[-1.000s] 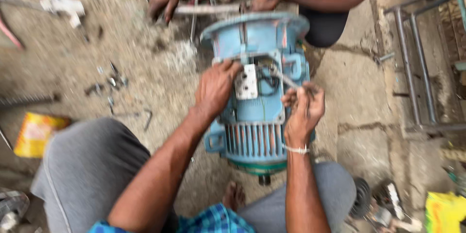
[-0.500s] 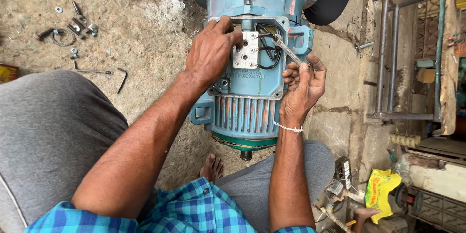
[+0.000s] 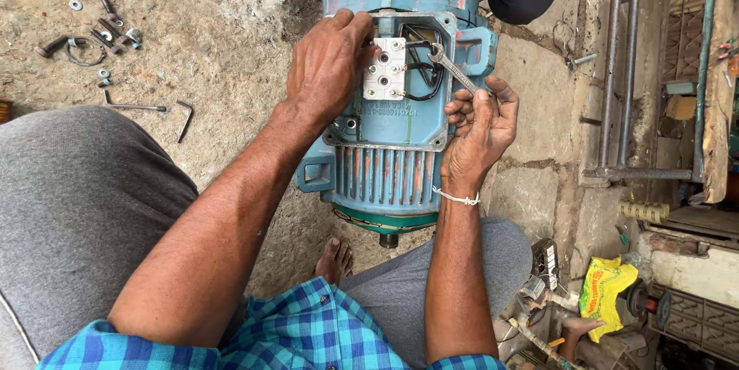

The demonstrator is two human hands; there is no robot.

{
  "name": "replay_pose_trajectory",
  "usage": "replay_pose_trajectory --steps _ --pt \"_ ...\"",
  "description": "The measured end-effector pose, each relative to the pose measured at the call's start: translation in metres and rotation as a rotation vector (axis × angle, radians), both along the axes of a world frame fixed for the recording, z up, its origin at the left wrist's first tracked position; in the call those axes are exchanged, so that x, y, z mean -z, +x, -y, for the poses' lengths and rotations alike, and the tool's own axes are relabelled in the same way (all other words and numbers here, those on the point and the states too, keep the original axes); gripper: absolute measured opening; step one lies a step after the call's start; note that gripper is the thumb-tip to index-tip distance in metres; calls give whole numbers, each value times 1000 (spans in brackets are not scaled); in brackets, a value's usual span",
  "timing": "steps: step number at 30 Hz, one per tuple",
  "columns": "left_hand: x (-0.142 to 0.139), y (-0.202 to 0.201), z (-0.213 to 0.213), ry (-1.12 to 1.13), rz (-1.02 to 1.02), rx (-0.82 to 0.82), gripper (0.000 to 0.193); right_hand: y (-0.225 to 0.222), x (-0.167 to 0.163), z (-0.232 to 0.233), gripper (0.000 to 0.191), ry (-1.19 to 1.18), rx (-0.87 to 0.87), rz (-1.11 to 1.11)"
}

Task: The person is repairing an electric motor by adjusting the internal wiring and tightening screws in the terminal box using a wrench. The person is sitting on the floor in a workshop environment.

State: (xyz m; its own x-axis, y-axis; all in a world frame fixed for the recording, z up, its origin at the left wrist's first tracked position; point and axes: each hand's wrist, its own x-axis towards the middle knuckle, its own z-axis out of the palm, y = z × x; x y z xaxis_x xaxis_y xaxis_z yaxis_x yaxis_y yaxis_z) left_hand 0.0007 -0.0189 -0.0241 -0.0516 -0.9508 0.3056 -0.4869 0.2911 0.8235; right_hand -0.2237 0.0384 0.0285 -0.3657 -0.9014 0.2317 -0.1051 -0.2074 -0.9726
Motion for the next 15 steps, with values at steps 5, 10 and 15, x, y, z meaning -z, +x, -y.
replay_pose_trajectory --steps 5,10,15 --pt "3 2 -2 -153 135 29 21 2 -2 -1 20 -1 -4 5" --pt "-2 9 -1 46 -41 96 22 3 -3 -1 19 8 -3 18" --pt "5 2 2 -79 56 55 13 3 -3 -2 18 1 -6 -8"
